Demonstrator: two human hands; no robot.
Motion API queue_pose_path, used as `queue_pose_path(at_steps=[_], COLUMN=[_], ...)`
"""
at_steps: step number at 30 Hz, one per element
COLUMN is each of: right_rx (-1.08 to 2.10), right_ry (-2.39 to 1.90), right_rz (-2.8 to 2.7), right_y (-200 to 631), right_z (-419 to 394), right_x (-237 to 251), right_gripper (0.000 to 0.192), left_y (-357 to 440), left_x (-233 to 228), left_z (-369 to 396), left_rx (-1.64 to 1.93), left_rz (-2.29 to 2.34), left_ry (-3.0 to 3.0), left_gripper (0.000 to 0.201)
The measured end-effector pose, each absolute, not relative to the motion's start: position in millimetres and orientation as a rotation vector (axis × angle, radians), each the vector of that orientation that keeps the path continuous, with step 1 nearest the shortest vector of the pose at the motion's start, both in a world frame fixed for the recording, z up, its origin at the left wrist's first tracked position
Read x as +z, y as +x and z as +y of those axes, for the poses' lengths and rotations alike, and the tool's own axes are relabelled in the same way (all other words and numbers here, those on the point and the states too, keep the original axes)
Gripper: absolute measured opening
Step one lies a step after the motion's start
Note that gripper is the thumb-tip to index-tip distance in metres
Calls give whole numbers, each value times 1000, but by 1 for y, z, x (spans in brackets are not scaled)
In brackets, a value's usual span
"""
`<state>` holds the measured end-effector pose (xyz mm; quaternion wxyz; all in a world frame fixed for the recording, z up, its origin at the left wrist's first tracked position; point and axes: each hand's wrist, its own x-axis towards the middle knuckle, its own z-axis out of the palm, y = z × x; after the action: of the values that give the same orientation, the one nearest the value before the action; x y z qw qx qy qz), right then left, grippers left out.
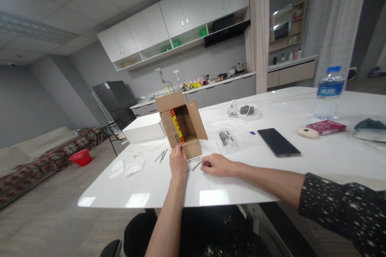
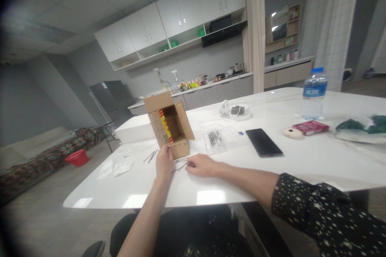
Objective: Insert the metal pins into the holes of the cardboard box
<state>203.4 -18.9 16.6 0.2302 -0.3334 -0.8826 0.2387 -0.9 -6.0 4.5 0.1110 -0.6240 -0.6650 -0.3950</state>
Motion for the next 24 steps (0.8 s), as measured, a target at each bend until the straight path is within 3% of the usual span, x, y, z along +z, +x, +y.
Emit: queue_pose_path(at_steps=[24], right_rx=[643], right_ry=[-916], right_rz=[-2428], right_y=[203], right_z=[-18], right_x=[15], right_gripper=[17], left_y=[-1], left_x=[3], left_z=[-5], left_rx=[-1167], left_rz=[-2050], left_ry=[-1805], left_gripper=[19])
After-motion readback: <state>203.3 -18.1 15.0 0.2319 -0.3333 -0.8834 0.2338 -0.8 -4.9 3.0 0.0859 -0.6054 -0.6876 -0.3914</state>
